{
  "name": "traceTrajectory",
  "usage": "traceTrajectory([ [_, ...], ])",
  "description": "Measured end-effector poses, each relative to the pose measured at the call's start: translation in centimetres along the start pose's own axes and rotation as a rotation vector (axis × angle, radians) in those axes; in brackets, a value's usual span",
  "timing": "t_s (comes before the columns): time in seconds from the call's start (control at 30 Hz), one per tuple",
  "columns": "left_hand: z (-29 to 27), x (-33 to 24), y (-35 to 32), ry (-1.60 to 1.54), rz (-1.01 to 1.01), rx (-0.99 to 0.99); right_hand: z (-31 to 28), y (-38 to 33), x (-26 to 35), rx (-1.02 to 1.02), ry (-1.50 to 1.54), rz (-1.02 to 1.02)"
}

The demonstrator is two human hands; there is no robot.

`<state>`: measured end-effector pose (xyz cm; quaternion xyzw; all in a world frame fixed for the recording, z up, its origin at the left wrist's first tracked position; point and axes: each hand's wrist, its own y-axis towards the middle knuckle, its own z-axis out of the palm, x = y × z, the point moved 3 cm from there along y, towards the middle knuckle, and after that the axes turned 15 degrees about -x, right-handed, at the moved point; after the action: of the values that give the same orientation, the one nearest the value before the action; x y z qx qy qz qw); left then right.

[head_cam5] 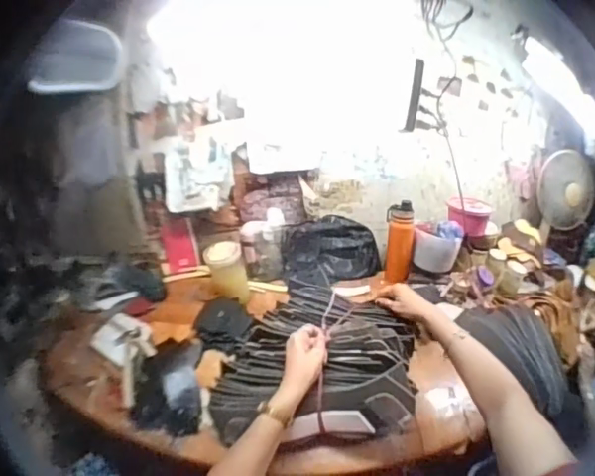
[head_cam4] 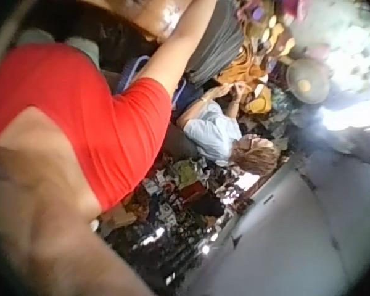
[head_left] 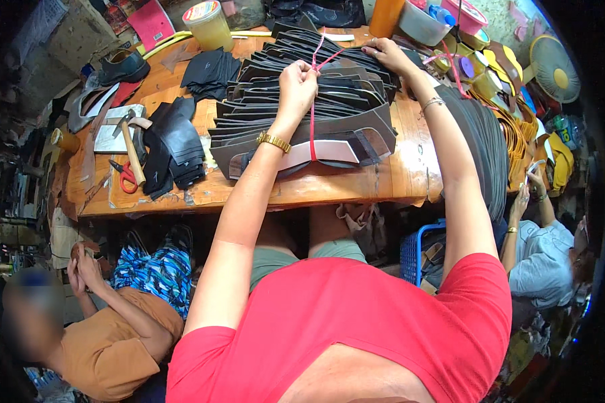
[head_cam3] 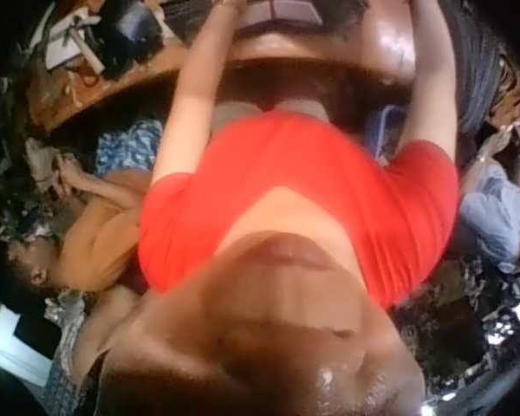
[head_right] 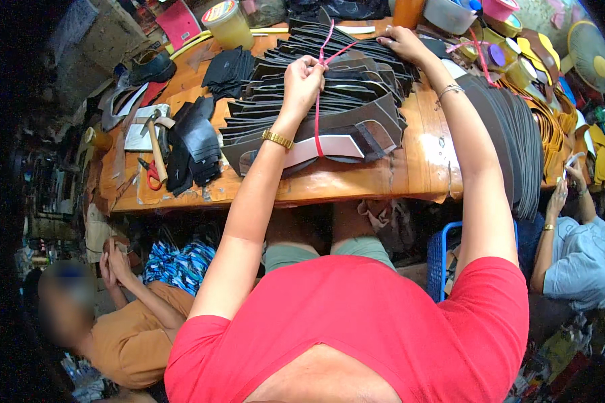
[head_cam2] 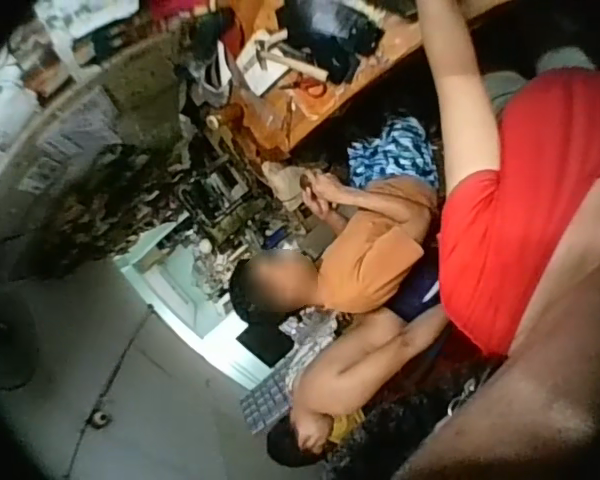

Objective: The person repeatedly picks up dark rectangular material pieces from a blue basket, aligns them, and stacks them on a wooden table. After stacking, the person uses a pink elastic band to tie the stack together.

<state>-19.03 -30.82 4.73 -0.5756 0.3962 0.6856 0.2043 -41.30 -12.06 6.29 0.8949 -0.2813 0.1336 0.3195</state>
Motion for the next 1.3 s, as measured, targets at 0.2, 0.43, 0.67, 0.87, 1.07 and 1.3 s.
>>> traceTrajectory([
  [0.2,-0.2,0.0,-0.3,-0.093,-0.047,-0.01,-0.2,-1.4,-2.3,0.131,0.149,0.037],
  [0.43,-0.5,0.0,-0.2,-0.183,-0.032,-0.052,0.8,-2.3,-3.8,0.095,0.135,0.062],
  [0.67,-0.1,-0.2,0.1,-0.098,-0.029,0.06,-1.8,-2.8,1.2,-0.305,-0.295,-0.156],
  [0.87,-0.6,-0.1,0.1,-0.125,-0.026,0.083,-6.1,-6.7,21.5,-0.414,0.285,-0.279],
  [1.07,0.0,-0.4,0.1,-0.066,-0.048,0.166,-0.1,-15.2,25.6,-0.187,-0.354,-0.277],
  [1.3,-0.6,-2.4,0.6,0.285,0.165,0.259,2.6,-20.1,23.9,-0.337,-0.467,-0.182],
])
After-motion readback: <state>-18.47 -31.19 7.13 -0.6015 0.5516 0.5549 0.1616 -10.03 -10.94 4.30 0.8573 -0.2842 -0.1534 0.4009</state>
